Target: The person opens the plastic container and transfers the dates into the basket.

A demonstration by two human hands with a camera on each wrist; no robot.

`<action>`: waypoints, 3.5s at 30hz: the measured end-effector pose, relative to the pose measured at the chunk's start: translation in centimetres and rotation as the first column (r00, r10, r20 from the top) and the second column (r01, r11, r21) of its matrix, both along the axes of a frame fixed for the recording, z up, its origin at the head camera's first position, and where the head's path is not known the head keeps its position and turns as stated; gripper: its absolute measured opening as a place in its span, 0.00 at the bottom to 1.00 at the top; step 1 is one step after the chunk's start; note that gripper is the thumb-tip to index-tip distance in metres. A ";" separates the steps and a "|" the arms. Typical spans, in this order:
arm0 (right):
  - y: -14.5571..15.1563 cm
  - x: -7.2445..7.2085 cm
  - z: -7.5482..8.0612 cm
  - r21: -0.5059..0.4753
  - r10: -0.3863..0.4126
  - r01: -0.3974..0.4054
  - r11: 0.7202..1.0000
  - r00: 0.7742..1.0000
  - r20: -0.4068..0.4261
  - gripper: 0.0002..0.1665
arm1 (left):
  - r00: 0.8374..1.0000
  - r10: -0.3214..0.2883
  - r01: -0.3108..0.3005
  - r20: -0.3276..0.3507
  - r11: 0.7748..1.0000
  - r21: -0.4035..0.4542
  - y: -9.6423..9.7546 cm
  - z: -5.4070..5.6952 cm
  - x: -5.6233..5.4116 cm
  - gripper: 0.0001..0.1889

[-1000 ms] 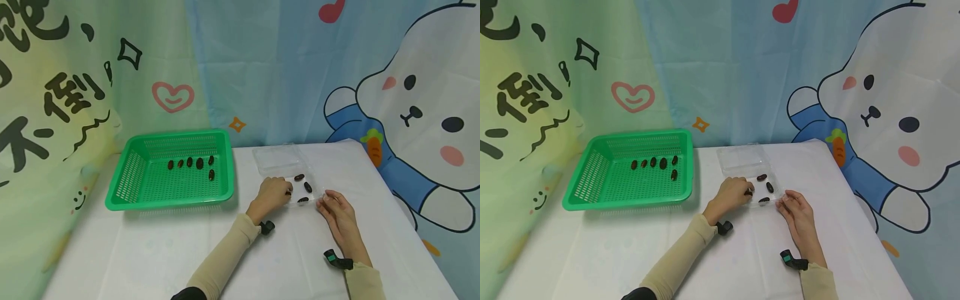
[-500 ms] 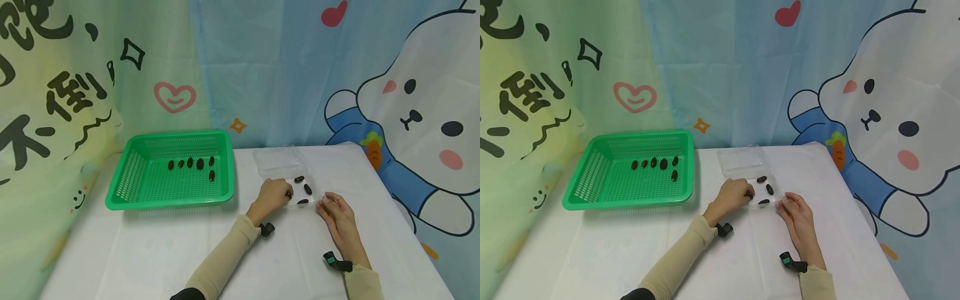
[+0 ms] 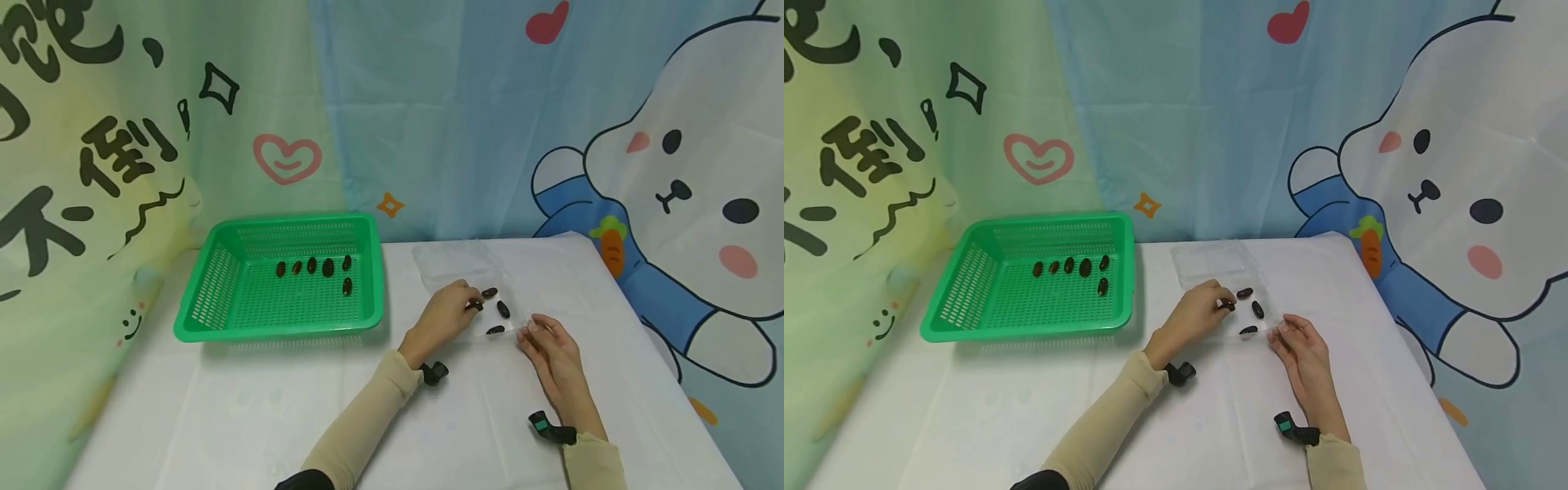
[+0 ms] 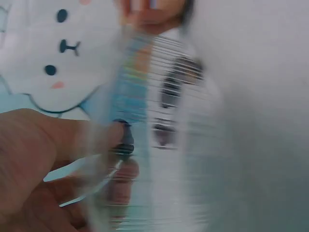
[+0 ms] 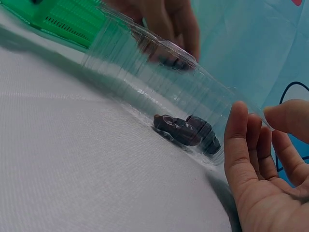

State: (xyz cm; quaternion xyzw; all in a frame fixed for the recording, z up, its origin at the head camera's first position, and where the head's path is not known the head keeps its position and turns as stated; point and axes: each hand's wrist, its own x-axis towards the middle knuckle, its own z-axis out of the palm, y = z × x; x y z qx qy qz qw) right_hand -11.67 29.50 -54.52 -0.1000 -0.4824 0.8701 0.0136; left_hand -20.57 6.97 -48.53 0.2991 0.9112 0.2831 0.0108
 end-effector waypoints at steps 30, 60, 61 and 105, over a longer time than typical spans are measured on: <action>0.4 0.4 0.4 -0.027 0.028 -0.028 0.999 1.000 -0.008 0.14 | 0.958 -0.056 -0.172 0.281 0.673 0.719 -9.8 9.5 1.7 0.14; -0.1 0.4 0.5 0.006 0.048 -0.048 0.999 0.999 0.010 0.17 | 0.537 -0.091 -0.537 0.839 0.729 0.424 -23.1 12.6 -3.8 0.23; 0.0 0.4 0.5 0.008 0.047 -0.047 0.999 0.999 0.008 0.17 | 0.526 -0.083 -0.530 0.846 0.746 0.403 -23.3 12.5 -4.2 0.23; 0.2 0.2 0.4 -0.013 0.024 -0.024 1.000 0.999 0.022 0.14 | 0.505 0.336 -0.420 0.796 0.900 -0.113 -26.0 3.6 -8.7 0.16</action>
